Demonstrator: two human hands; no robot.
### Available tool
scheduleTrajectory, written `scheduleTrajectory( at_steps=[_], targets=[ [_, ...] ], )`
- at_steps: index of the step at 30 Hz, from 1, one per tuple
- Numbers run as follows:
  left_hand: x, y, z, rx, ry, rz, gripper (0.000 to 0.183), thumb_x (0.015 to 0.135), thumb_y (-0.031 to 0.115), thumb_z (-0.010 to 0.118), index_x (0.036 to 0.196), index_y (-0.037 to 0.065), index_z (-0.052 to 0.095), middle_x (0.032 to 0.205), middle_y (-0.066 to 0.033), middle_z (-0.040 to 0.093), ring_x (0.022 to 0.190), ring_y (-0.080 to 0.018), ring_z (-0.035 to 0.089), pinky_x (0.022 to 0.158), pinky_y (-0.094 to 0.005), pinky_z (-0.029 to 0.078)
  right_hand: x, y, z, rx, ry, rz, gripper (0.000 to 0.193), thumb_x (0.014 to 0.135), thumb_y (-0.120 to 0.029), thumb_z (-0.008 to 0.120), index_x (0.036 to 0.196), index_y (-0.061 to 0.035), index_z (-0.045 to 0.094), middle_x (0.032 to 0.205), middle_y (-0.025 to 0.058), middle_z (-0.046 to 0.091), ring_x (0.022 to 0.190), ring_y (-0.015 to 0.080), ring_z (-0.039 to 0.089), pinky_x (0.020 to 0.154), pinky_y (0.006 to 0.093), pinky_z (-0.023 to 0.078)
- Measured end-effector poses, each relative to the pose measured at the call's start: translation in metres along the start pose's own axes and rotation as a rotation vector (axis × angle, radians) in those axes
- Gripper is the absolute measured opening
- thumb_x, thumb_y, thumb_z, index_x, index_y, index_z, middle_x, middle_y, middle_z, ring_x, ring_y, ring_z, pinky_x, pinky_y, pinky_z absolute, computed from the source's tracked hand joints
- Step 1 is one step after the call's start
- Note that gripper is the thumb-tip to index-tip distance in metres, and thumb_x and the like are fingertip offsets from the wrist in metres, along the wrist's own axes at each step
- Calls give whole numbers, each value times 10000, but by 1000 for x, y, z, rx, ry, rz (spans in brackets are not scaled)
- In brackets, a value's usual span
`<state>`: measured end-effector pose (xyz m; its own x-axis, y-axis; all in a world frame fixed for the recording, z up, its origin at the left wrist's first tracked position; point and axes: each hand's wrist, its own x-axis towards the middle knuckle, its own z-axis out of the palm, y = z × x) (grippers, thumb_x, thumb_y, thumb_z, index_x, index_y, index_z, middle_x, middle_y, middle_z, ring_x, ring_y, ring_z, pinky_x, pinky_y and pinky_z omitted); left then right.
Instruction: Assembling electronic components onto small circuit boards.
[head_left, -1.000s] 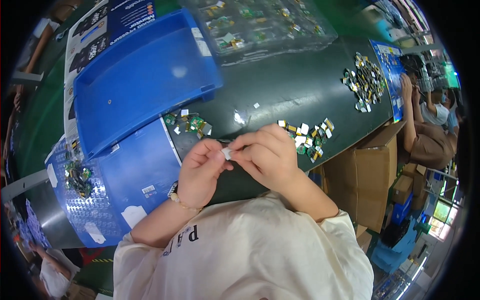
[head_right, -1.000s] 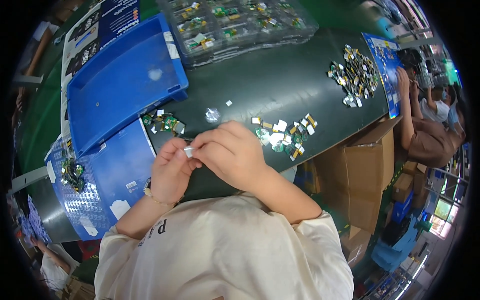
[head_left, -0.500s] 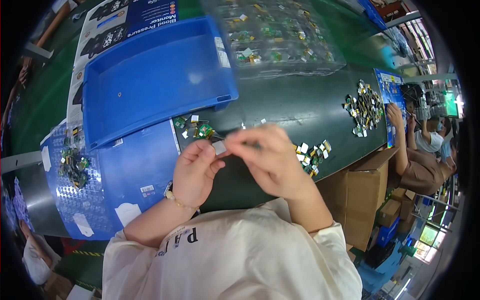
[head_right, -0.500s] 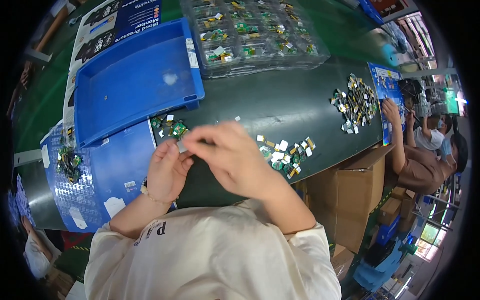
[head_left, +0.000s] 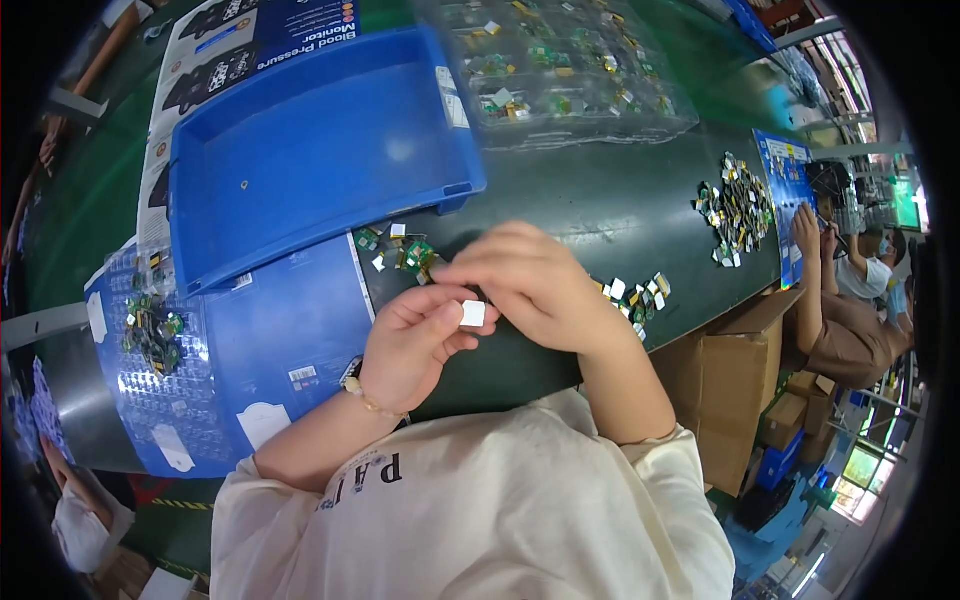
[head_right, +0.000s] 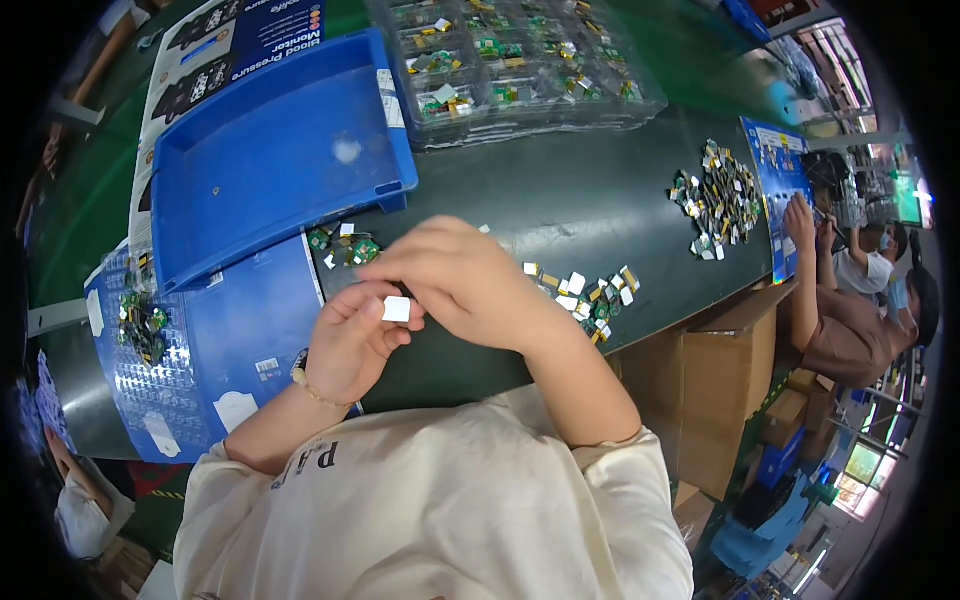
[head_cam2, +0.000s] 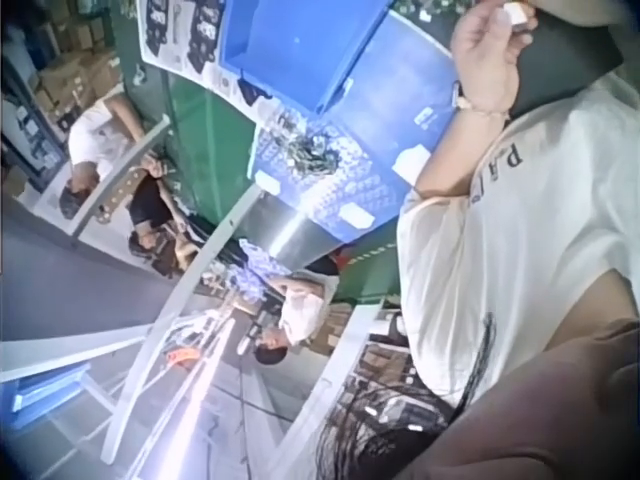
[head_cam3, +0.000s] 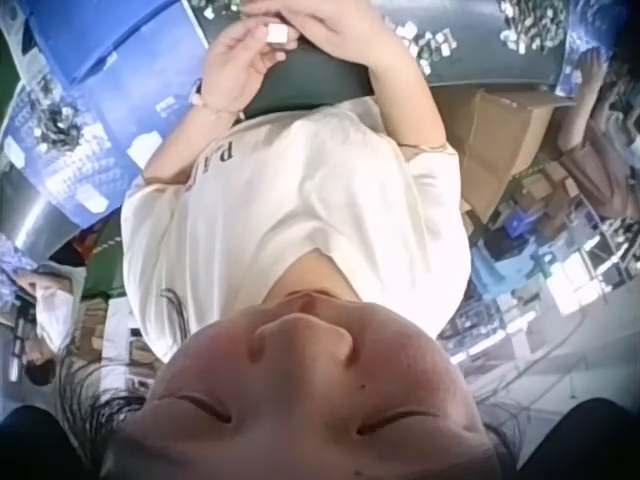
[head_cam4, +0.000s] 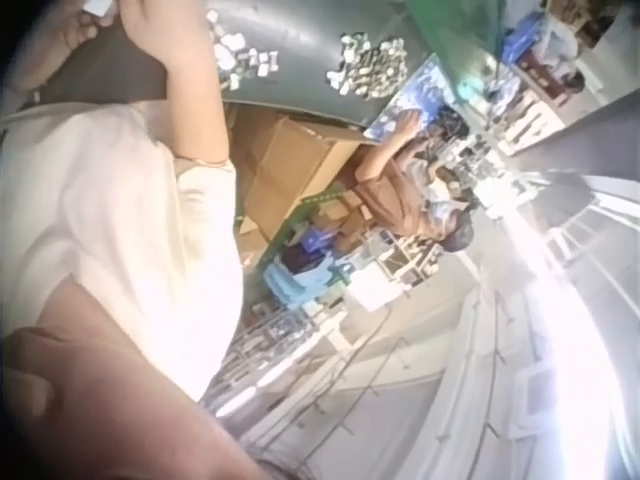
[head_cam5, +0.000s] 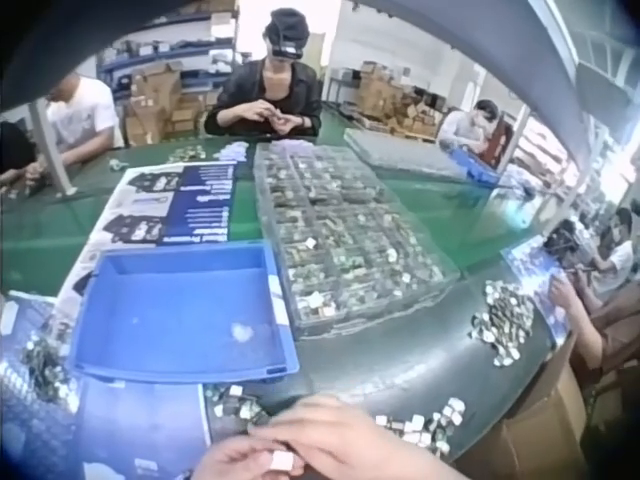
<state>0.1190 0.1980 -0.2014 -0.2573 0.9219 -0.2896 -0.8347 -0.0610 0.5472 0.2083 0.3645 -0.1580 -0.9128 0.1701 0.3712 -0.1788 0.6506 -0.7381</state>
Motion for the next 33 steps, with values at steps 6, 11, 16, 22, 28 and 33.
scheduleTrajectory(
  at_steps=[6,11,16,22,28,33],
  targets=[
    [-3,-1,3,6,-27,-18,152,936,137,493,997,21,571,969,-124,648,858,-163,629,748,-253,518,-39,-9,-19,376,-127,404,197,786,-7,582,956,-42,675,871,81,643,768,195,591,697,313,444],
    [0,3,5,80,-123,-155,138,929,136,507,983,24,567,944,-124,651,846,-162,631,722,-250,515,-54,-3,-19,407,-93,521,95,729,-24,707,815,0,675,777,54,603,726,136,564,631,253,424],
    [0,-2,5,138,-80,-175,123,927,118,480,984,30,545,911,-124,648,817,-184,637,714,-271,520,-65,0,-20,662,-38,707,78,750,-6,694,817,12,659,782,30,610,692,79,552,599,216,421],
    [-1,-9,12,385,-5,-152,105,889,29,537,993,21,539,939,-90,643,837,-142,622,744,-259,513,-70,-13,3,841,222,870,69,747,2,695,769,5,630,703,-6,591,589,58,520,555,212,417],
    [-2,-10,9,456,-34,-66,115,885,23,549,999,6,551,951,-84,641,865,-135,614,760,-265,520,-69,-20,-6,266,58,588,144,692,-50,747,733,-51,608,678,-8,522,529,67,394,479,217,295],
    [-2,-10,10,364,-21,-237,171,890,85,574,1041,6,589,1009,-70,638,910,-139,617,775,-253,510,-72,-16,-6,498,9,615,146,718,-64,741,754,-36,603,741,-19,489,617,48,415,517,203,306]
  ],
)
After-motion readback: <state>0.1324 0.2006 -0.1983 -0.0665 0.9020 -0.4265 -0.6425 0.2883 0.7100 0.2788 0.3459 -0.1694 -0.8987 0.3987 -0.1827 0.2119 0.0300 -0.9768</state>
